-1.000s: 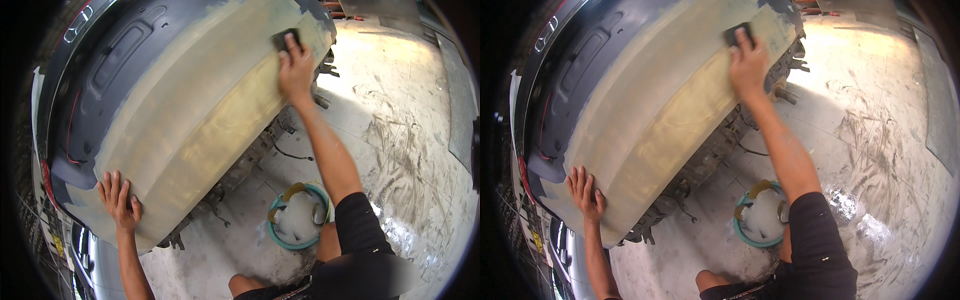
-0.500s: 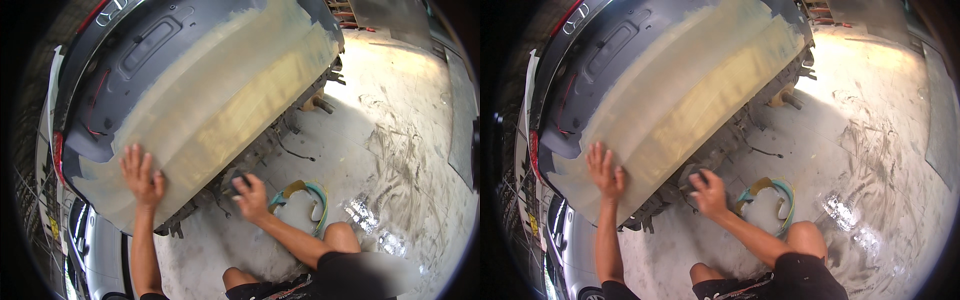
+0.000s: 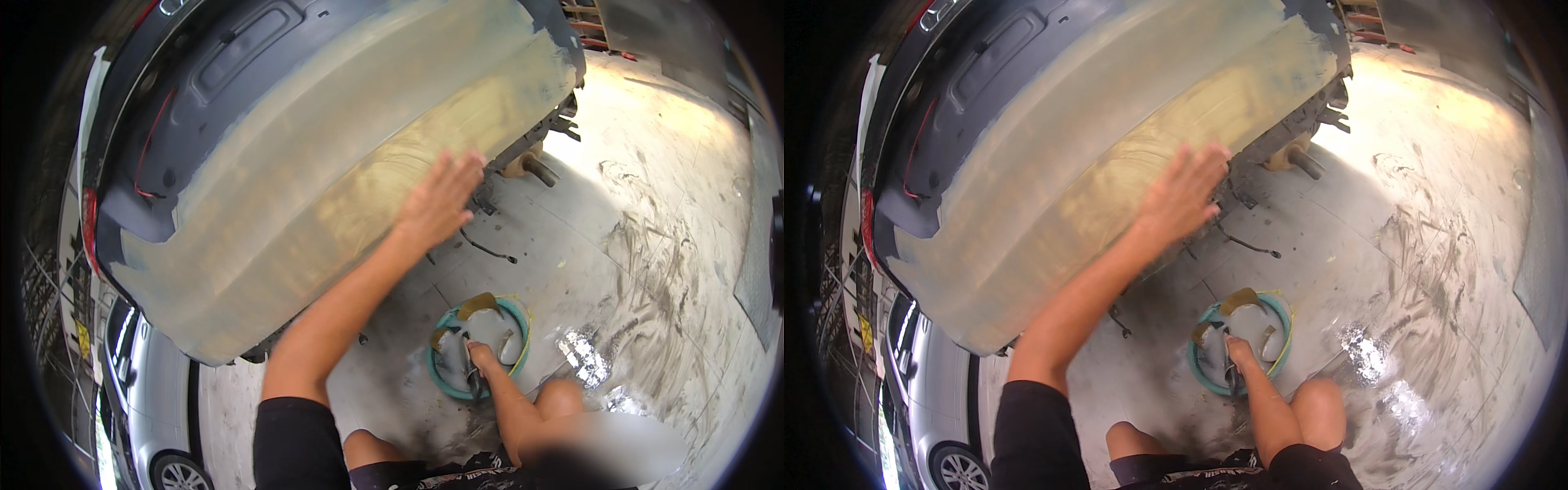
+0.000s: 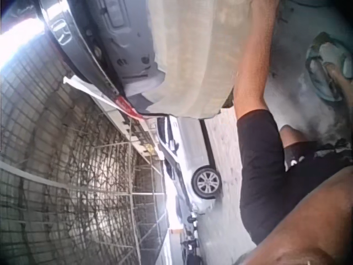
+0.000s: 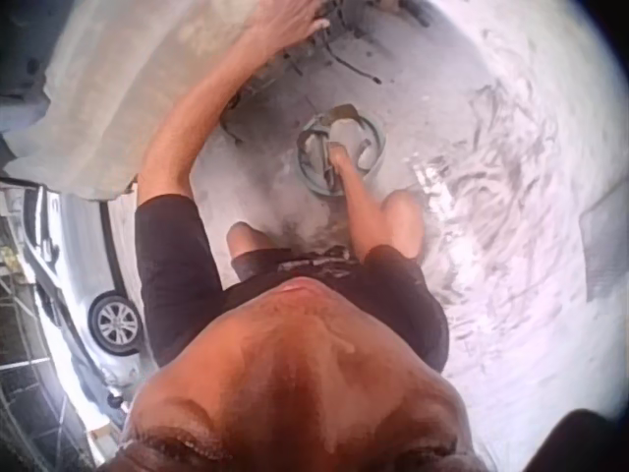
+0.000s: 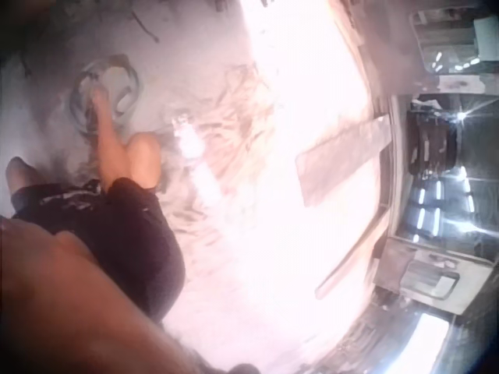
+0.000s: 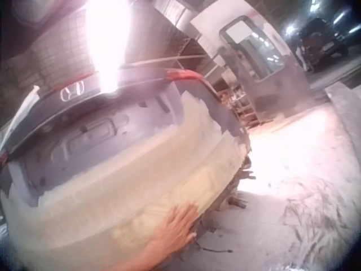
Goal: The person wets a sanding block and sandpaper in a bucket of water and then sands the lower portion of a car's rear hatch door.
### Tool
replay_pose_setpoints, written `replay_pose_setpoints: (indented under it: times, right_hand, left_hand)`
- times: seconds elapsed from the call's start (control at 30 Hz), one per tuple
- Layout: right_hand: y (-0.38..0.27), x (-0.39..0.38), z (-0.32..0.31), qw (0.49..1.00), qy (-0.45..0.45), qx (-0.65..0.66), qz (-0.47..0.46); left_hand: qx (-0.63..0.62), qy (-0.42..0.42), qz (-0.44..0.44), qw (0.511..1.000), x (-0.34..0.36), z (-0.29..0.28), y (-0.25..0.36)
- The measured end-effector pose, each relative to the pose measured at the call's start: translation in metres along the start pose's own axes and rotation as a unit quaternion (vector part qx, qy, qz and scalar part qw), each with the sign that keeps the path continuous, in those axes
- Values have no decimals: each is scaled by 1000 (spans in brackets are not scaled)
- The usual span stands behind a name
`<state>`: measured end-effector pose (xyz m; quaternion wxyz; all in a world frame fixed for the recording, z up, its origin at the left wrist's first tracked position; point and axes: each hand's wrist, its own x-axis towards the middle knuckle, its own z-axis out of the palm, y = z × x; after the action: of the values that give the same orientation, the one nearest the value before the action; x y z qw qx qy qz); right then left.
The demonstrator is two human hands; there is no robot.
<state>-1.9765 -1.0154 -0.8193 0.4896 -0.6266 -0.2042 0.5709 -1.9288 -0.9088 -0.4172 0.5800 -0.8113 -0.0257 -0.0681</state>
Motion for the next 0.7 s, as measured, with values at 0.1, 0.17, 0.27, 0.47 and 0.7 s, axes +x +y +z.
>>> replay_pose_setpoints:
  times: [0.1, 0.17, 0.27, 0.47, 0.7]
  right_hand:
    - [33, 24, -23, 991, 11, -61, 115]
    - [51, 40, -43, 982, 53, -80, 162]
    - [65, 58, -74, 982, 112, -50, 145]
    - [72, 41, -28, 984, 98, -5, 152]
    - [75, 69, -70, 979, 136, -25, 149]
  left_hand:
    - [-384, -48, -19, 922, -23, 35, 94]
    - [-537, -123, -150, 821, -51, 35, 171]
    - [-638, -271, -420, 586, -91, 43, 275]
    - [-676, -225, -701, -30, -228, 72, 455]
    - [-837, -45, -536, 94, -123, 56, 250]
